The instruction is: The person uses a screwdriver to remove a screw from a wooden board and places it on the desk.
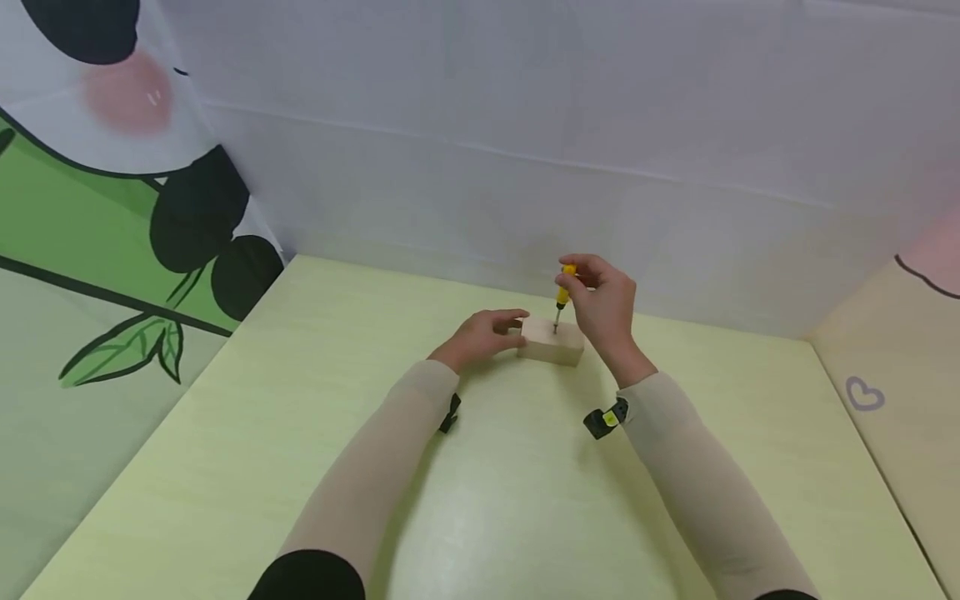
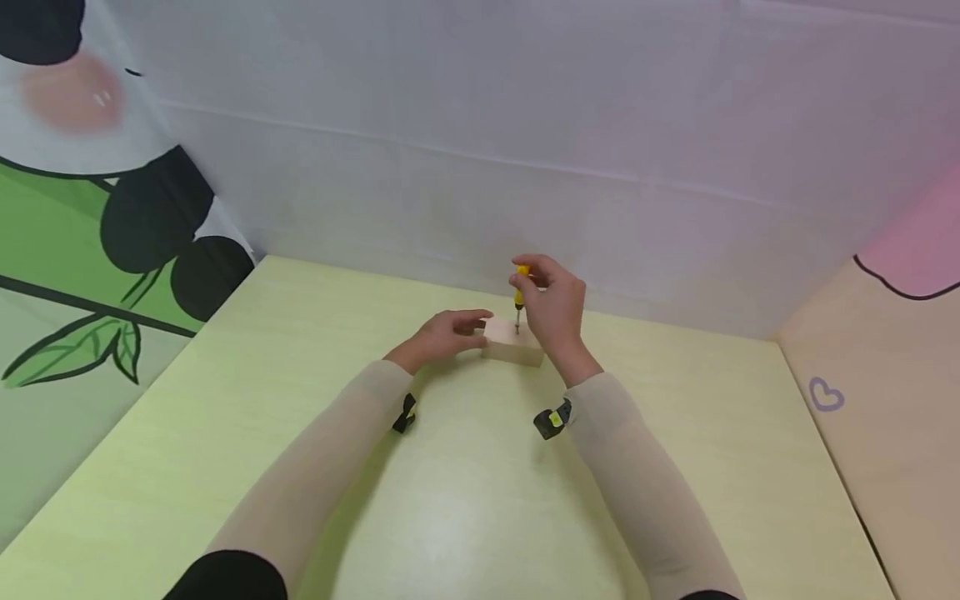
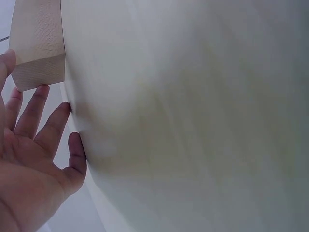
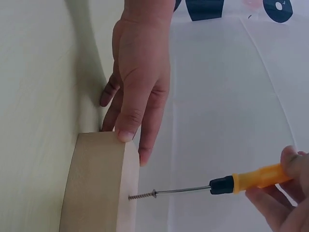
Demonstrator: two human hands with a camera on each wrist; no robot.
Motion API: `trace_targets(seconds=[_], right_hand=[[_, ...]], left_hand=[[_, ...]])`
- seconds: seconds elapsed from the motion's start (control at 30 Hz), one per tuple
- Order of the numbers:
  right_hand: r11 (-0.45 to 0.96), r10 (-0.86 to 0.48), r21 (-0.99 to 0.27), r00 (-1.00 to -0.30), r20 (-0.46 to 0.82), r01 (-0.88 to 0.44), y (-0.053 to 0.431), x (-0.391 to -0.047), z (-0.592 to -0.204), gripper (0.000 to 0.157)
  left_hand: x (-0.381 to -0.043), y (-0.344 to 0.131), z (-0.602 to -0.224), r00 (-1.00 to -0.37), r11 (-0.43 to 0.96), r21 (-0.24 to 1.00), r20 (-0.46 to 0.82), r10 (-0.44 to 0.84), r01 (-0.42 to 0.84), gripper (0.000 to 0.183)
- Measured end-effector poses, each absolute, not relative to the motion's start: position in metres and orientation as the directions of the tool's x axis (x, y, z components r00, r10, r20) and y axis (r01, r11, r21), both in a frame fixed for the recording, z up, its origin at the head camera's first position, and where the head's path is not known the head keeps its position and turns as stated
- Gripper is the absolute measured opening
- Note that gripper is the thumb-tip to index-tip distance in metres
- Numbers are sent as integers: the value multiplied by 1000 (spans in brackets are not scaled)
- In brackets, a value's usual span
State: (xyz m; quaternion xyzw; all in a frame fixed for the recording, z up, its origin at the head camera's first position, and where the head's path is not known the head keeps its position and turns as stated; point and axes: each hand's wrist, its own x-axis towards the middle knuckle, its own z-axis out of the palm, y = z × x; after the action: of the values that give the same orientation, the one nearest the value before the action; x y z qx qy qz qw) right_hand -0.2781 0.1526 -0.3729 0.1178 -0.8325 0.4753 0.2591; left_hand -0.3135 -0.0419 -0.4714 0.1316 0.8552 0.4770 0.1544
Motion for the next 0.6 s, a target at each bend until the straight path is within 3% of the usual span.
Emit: trace_targets(seconds=[0.6], right_hand=[[528,-84,-719,-870,486,-452,164,-281,-366,15]], left_hand=[[-312,-41,-470,-921,503,860,-122,369,87,53]])
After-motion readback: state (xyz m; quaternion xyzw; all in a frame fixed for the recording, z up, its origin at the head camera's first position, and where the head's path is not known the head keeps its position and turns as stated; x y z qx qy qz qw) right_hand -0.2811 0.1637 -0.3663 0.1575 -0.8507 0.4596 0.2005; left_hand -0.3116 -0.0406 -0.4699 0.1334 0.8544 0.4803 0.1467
